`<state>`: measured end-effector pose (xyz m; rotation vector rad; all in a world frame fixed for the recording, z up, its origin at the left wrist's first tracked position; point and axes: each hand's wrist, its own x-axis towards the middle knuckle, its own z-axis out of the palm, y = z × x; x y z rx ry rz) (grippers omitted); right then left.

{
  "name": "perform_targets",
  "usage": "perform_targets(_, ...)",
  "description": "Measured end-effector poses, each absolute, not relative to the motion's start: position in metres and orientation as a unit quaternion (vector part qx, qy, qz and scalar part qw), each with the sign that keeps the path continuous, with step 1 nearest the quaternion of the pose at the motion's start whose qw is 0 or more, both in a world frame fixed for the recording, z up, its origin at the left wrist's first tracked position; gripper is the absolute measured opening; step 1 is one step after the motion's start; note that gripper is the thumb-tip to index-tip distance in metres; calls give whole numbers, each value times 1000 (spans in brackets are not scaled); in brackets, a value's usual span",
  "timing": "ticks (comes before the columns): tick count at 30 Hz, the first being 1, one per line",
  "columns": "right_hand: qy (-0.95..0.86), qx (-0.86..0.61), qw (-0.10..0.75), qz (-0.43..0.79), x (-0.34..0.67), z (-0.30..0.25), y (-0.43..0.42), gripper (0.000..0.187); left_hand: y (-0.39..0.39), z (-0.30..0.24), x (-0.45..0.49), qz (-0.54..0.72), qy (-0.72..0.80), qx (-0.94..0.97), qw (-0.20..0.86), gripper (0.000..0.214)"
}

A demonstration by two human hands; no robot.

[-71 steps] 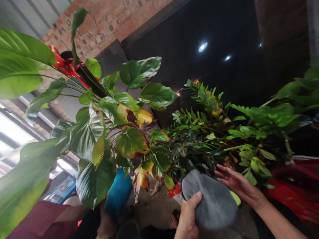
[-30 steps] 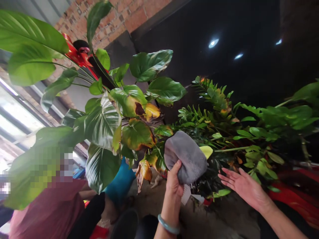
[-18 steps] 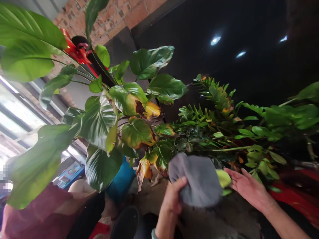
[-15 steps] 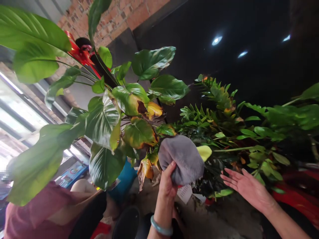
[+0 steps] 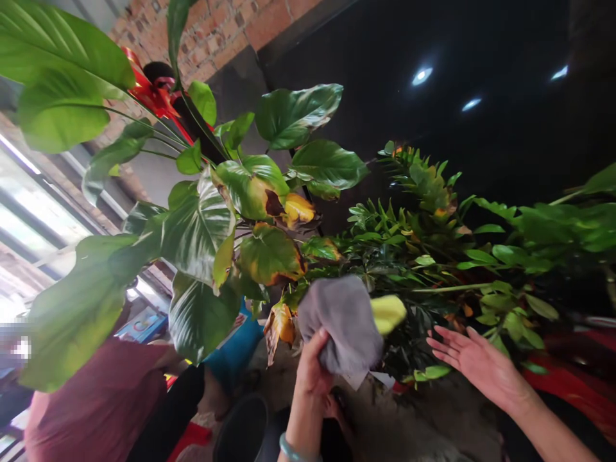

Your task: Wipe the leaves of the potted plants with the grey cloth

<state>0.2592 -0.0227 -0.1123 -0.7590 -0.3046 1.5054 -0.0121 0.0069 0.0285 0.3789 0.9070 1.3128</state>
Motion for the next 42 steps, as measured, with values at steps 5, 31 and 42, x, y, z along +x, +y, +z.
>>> perform_targets(5,-128,-340,655,662,255,-113,-21,40,15,18,-2,586,477,114,645,19)
perform_targets(31,-131,-354,646,664,261,-117,-25,38,-27,-5,-30,562,468,137,668,34)
perform_targets(42,-171,-330,655,658,252,-106,-26,33,-17,-35,-18,465,538,110,695,15)
